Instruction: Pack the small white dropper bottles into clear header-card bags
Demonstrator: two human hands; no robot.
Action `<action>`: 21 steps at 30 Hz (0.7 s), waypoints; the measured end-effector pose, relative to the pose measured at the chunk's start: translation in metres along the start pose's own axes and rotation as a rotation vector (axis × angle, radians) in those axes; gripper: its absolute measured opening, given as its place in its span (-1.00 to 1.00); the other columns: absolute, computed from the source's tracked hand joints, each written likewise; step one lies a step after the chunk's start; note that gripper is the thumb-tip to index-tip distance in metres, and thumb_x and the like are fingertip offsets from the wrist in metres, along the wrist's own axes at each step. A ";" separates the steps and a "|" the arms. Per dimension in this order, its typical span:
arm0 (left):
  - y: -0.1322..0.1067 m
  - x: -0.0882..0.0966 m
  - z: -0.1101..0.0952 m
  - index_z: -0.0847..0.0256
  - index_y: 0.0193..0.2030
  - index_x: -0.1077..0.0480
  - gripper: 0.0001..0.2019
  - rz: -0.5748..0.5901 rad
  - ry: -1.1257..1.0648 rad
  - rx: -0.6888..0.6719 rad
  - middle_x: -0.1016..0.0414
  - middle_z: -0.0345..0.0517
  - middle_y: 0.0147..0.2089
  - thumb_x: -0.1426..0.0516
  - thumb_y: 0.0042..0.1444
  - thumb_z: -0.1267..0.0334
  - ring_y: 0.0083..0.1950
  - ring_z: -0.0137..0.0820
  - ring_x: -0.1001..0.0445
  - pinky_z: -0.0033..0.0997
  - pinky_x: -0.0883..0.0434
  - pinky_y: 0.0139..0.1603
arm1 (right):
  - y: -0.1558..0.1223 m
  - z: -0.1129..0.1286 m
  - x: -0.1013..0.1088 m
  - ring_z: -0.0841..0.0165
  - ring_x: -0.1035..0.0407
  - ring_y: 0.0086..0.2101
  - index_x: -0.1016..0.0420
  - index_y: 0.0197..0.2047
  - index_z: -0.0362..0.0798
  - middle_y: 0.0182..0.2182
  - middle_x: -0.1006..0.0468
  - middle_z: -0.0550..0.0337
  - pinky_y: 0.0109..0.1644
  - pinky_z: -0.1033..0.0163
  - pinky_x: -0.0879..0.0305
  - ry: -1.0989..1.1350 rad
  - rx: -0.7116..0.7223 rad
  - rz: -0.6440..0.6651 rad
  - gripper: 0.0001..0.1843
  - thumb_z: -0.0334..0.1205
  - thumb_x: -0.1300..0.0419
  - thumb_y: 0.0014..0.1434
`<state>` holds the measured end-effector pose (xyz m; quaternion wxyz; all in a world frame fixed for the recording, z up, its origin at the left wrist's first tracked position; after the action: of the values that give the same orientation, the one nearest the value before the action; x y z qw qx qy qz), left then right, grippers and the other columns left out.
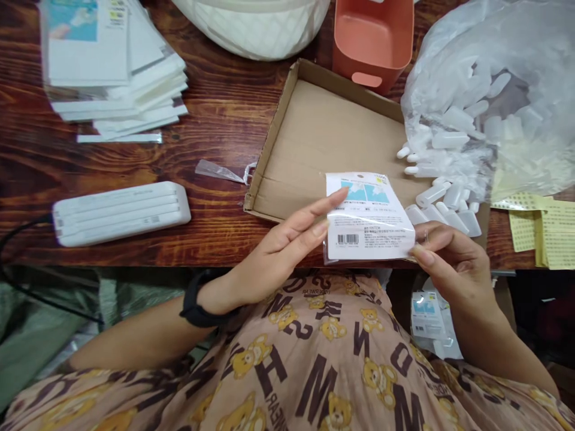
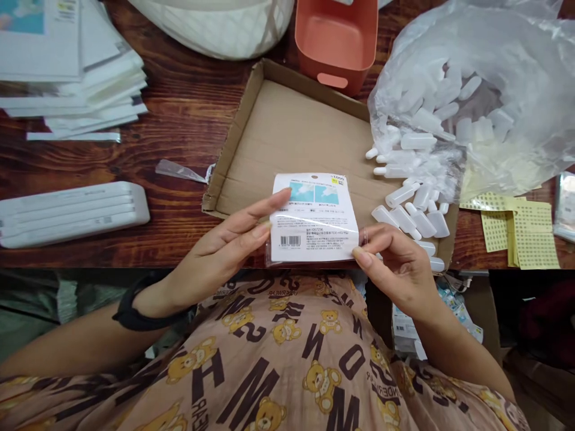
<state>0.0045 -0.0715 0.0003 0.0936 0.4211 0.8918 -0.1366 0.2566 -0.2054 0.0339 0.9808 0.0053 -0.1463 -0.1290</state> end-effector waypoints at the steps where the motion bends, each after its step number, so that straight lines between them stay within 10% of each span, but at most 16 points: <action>1: 0.000 0.008 -0.006 -0.17 0.53 -0.36 -0.51 -0.007 0.120 -0.012 -0.57 -0.17 0.42 -0.16 0.52 0.10 0.35 -0.27 -0.59 -0.28 -0.51 0.42 | 0.001 0.002 0.005 0.36 -0.61 -0.17 -0.61 -0.27 0.09 -0.23 -0.68 0.23 -0.09 0.27 -0.55 -0.037 0.041 0.023 -0.86 -0.32 -0.39 0.33; 6: 0.031 0.029 -0.079 -0.04 0.35 -0.56 -0.44 -0.047 0.733 -0.227 -0.62 -0.18 0.35 -0.45 0.21 0.20 0.40 -0.18 -0.51 -0.25 -0.37 0.52 | 0.014 0.026 0.019 0.37 -0.64 -0.14 -0.58 -0.18 0.06 -0.20 -0.71 0.21 -0.04 0.32 -0.56 -0.253 0.295 0.409 -0.85 -0.40 -0.38 0.30; 9: 0.070 -0.002 -0.110 -0.05 0.23 -0.65 -0.42 0.412 0.817 -0.120 -0.68 -0.26 0.27 -0.54 0.03 0.27 0.42 -0.19 -0.50 -0.33 -0.33 0.50 | 0.028 0.050 0.011 0.37 -0.67 -0.14 -0.56 -0.15 0.05 -0.18 -0.73 0.18 -0.06 0.33 -0.56 -0.324 0.378 0.620 -0.88 -0.38 -0.32 0.35; 13: 0.106 -0.046 -0.101 0.17 0.11 -0.71 -0.58 0.914 0.705 0.447 -0.79 -0.20 -0.17 -0.46 0.07 0.42 -0.01 -0.21 -0.73 -0.46 -0.54 -0.03 | 0.036 0.073 0.002 0.35 -0.69 -0.15 -0.57 -0.14 0.05 -0.14 -0.76 0.15 -0.11 0.32 -0.58 -0.435 0.468 0.748 -0.94 -0.30 -0.29 0.41; 16: 0.110 -0.054 -0.084 0.17 -0.08 -0.77 -0.75 1.000 0.598 0.579 -0.76 -0.23 -0.32 -0.41 0.10 0.46 -0.20 -0.24 -0.72 -0.48 -0.52 -0.19 | 0.030 0.069 0.012 0.30 -0.69 -0.15 -0.63 -0.07 0.09 -0.09 -0.77 0.15 -0.10 0.26 -0.60 -0.516 0.468 0.692 -0.94 -0.23 -0.30 0.43; 21: 0.091 -0.034 -0.069 0.08 0.06 -0.73 -0.74 0.761 0.563 0.265 -0.79 -0.18 -0.01 -0.34 0.25 0.31 -0.03 -0.29 -0.71 -0.46 -0.53 0.00 | 0.007 0.029 0.037 0.28 -0.68 -0.08 -0.58 0.28 0.19 0.01 -0.76 0.17 0.06 0.18 -0.63 -0.486 0.261 0.108 -0.57 -0.21 -0.39 0.38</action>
<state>0.0931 -0.0185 0.0606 -0.1621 0.7460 0.6402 -0.0857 0.2841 -0.2077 0.0722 0.9135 0.0926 -0.3925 -0.0540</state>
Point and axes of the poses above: each hand's wrist, its own y-axis towards the middle knuckle, its own x-axis out of the back of the hand, z = x × y, the point moved 2 cm from there along y, towards the middle knuckle
